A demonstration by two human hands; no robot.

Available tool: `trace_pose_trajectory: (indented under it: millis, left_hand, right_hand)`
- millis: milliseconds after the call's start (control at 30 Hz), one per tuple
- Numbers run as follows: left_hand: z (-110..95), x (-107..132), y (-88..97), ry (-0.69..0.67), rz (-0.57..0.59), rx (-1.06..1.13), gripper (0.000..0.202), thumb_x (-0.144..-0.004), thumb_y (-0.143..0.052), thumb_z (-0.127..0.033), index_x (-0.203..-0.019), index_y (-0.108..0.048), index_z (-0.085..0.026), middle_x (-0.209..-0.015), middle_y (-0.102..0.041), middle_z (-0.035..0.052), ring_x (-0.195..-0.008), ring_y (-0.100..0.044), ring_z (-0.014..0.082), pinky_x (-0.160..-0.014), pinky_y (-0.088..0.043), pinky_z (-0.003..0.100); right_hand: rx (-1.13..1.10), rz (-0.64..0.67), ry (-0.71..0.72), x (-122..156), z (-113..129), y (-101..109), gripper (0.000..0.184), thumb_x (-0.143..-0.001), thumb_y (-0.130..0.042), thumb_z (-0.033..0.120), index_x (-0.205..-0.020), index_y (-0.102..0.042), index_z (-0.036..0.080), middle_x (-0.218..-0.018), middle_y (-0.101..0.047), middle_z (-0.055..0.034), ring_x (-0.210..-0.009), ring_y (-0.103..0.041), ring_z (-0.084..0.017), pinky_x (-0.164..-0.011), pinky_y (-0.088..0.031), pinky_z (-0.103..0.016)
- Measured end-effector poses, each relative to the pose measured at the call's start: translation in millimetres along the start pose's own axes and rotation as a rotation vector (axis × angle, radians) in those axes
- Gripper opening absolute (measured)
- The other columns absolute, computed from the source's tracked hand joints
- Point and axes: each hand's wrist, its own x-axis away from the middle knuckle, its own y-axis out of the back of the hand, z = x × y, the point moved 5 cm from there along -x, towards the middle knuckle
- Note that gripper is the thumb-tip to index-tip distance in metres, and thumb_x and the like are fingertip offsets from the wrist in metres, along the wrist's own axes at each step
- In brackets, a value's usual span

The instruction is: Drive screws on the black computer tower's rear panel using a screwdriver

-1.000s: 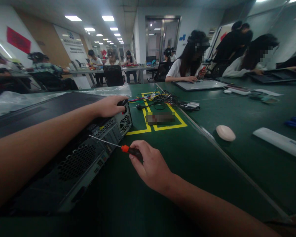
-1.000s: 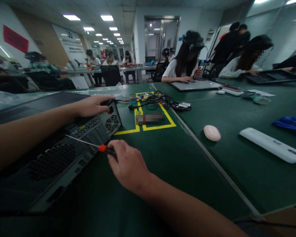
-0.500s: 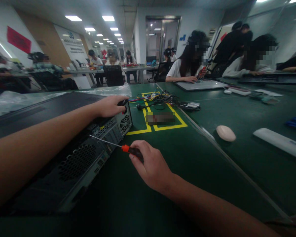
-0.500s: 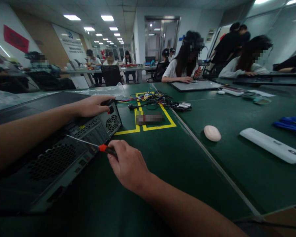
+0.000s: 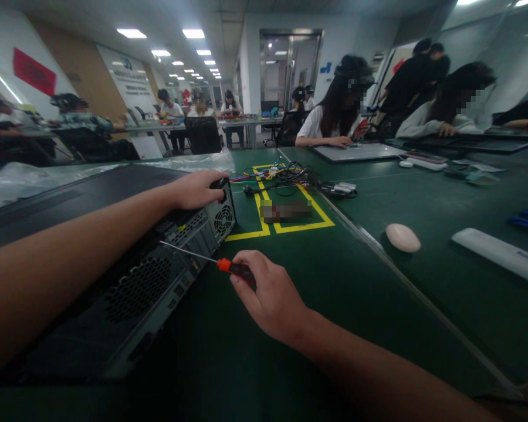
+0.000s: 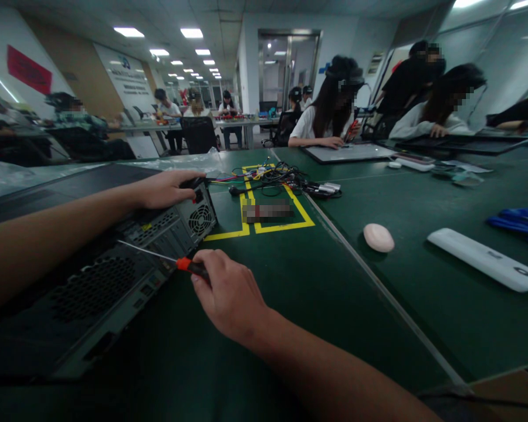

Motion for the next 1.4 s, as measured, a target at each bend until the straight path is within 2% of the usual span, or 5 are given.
trace_pose_trajectory:
  millis: [400,600,800,1033,1400]
  left_hand:
    - [1.3,-0.3,-1.8,-0.005,-0.018,0.032,0.084,-0.084,-0.049,-0.046,-0.163,-0.056,-0.019,-0.163,-0.066,0.0111,-0.148,-0.062,0.0327,-0.127,-0.046,0.043]
    - [4.3,-1.5,-3.0,-0.003,-0.012,0.030,0.088,-0.084,-0.049,-0.048,-0.166,-0.052,-0.016,-0.166,-0.062,0.0121,-0.149,-0.061,0.0316,-0.128,-0.045,0.041]
    - [4.3,-1.3,-2.6,-0.009,-0.017,0.021,0.085,-0.085,-0.048,-0.049,-0.165,-0.053,-0.021,-0.165,-0.064,0.0082,-0.149,-0.062,0.0295,-0.128,-0.044,0.040]
    - [2.4,-1.0,-1.1,-0.009,-0.003,0.016,0.085,-0.085,-0.048,-0.049,-0.165,-0.054,-0.020,-0.164,-0.065,0.0099,-0.147,-0.063,0.0297,-0.126,-0.046,0.039]
    - [2.5,-0.4,-1.2,-0.015,-0.009,0.019,0.082,-0.085,-0.048,-0.050,-0.162,-0.057,-0.021,-0.161,-0.067,0.0102,-0.146,-0.063,0.0324,-0.128,-0.045,0.043]
  right_hand:
    - [0.036,-0.001,-0.006,-1.0,-0.3,-2.1,0.022,-0.107,-0.060,0.028,-0.128,-0.063,0.021,-0.117,-0.072,-0.0091,-0.103,-0.070,-0.025,-0.089,-0.053,-0.043]
    - [0.056,-0.033,0.010,-1.1,2.0,2.0,0.021,-0.109,-0.059,0.031,-0.126,-0.068,0.020,-0.114,-0.072,-0.0083,-0.099,-0.069,-0.023,-0.084,-0.051,-0.039]
    - [0.066,-0.047,-0.001,-1.7,0.7,3.0,0.024,-0.113,-0.057,0.035,-0.126,-0.071,0.021,-0.113,-0.073,-0.0071,-0.096,-0.069,-0.021,-0.083,-0.051,-0.037]
    - [0.011,-0.011,0.012,-0.2,1.4,-0.3,0.028,-0.111,-0.059,0.035,-0.135,-0.062,0.022,-0.124,-0.074,-0.0102,-0.105,-0.071,-0.025,-0.090,-0.055,-0.043]
    - [0.052,0.033,-0.026,-2.4,2.1,-0.2,0.020,-0.106,-0.059,0.016,-0.124,-0.060,0.024,-0.113,-0.072,-0.0054,-0.090,-0.067,-0.019,-0.078,-0.049,-0.036]
